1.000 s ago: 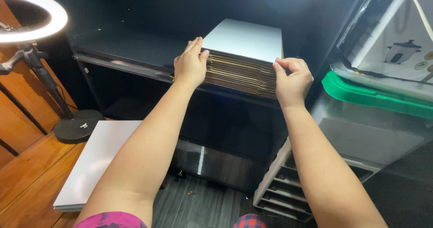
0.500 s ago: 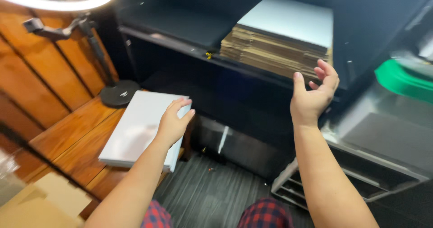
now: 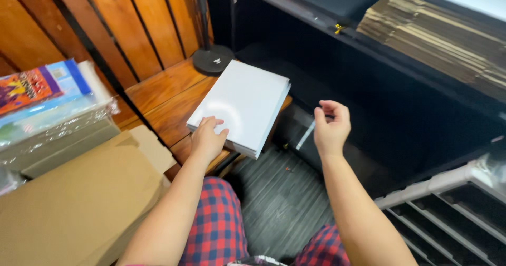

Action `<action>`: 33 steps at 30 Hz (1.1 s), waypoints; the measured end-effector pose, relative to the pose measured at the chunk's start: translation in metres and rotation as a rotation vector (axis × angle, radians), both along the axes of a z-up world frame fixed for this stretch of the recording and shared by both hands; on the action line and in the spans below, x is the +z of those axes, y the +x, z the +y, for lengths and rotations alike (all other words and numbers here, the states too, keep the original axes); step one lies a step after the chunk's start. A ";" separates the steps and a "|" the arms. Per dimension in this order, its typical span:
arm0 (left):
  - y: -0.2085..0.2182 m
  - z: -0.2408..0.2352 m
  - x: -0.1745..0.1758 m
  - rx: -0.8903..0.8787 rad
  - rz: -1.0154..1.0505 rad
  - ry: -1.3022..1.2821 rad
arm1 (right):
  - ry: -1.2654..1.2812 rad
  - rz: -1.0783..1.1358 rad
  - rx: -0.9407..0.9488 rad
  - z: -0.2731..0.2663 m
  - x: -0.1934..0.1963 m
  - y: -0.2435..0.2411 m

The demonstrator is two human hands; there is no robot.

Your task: The person sits on the floor and repeatedly picks up stacks of white paper from a wooden bench, then places them onto a larger stack on a black shelf. The person handles the paper by hand throughout the process.

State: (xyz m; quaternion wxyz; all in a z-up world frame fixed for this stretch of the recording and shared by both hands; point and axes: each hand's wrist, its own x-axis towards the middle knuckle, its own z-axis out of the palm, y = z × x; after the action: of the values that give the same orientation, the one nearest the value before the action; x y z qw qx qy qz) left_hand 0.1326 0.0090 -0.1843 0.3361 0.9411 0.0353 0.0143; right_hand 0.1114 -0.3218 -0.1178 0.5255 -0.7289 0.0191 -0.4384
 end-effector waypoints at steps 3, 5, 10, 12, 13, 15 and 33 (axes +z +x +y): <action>-0.008 0.005 -0.006 -0.005 -0.069 0.001 | -0.052 0.107 0.034 0.035 -0.024 -0.003; -0.009 0.004 -0.011 -0.055 -0.139 0.021 | -0.116 0.226 0.101 0.054 -0.034 -0.008; -0.025 -0.006 0.003 -0.148 -0.080 -0.018 | -0.276 0.332 0.229 0.082 -0.068 -0.012; -0.027 -0.008 0.004 -0.172 -0.054 0.002 | -0.347 0.364 0.286 0.090 -0.071 -0.017; -0.027 -0.007 0.003 -0.193 -0.062 0.044 | -0.463 0.385 0.321 0.095 -0.068 -0.020; -0.030 -0.006 0.006 -0.204 -0.067 0.085 | -0.581 0.405 0.367 0.103 -0.065 -0.025; -0.037 -0.008 0.011 -0.239 -0.049 0.136 | -0.804 0.686 0.321 0.123 -0.045 -0.029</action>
State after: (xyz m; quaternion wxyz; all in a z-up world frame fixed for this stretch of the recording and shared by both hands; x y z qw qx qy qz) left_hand 0.0954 0.0014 -0.1732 0.2717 0.9585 -0.0865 -0.0004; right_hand 0.0825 -0.1989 -0.1632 0.2295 -0.9670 -0.0913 -0.0627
